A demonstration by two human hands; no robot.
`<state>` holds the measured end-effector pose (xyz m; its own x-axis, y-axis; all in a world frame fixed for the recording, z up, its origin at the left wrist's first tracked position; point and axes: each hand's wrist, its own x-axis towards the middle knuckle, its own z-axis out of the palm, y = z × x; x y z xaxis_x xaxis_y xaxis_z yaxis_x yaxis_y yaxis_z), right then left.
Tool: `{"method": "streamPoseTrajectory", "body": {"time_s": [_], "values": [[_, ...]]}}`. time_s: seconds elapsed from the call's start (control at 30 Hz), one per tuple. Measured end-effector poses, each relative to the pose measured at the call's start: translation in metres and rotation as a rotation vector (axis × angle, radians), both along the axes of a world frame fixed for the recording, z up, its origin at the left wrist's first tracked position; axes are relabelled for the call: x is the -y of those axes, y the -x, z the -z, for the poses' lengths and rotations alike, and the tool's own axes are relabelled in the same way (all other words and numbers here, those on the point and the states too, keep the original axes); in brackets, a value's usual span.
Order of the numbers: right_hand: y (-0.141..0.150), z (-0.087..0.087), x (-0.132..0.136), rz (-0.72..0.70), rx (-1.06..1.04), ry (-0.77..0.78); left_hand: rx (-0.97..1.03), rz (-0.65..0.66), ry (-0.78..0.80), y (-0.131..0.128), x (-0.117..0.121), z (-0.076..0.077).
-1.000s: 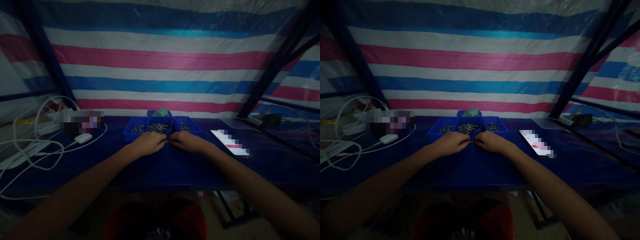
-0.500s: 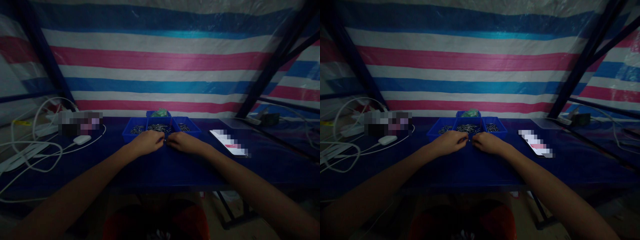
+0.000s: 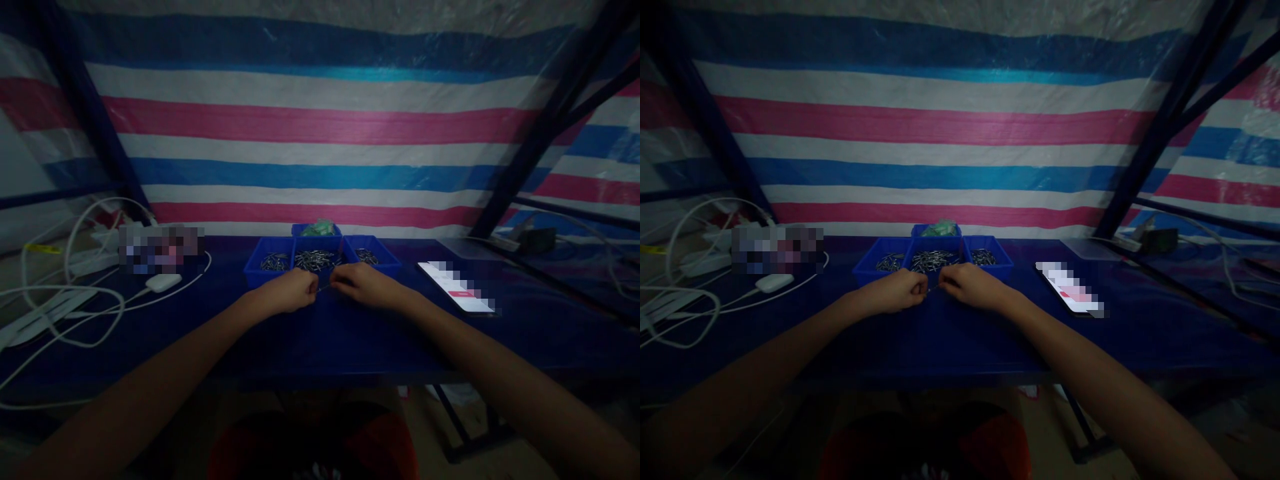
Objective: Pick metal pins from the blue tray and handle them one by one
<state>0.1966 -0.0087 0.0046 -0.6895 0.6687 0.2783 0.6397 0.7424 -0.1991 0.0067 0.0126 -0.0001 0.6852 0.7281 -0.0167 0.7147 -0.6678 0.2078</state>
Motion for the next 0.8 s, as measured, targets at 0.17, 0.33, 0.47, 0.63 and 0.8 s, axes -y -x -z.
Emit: {"method": "streamPoseTrajectory", "body": {"time_s": [0.17,0.33,0.47,0.63,0.8], "values": [[-0.004,0.004,-0.003,0.016,0.033,0.044,0.019,-0.039,0.022,0.001,0.000,-0.004],[-0.005,0.008,-0.004,0.026,0.100,0.057,0.117,0.019,-0.048,0.003,-0.001,-0.006],[-0.004,0.007,-0.002,0.040,0.102,0.033,0.145,0.043,-0.111,0.003,0.001,-0.010],[-0.006,0.001,-0.002,0.087,0.093,-0.033,0.124,0.018,-0.180,0.001,0.002,-0.011],[-0.005,-0.003,-0.002,0.075,0.083,-0.092,0.075,-0.032,-0.204,0.002,0.000,-0.008]]}}
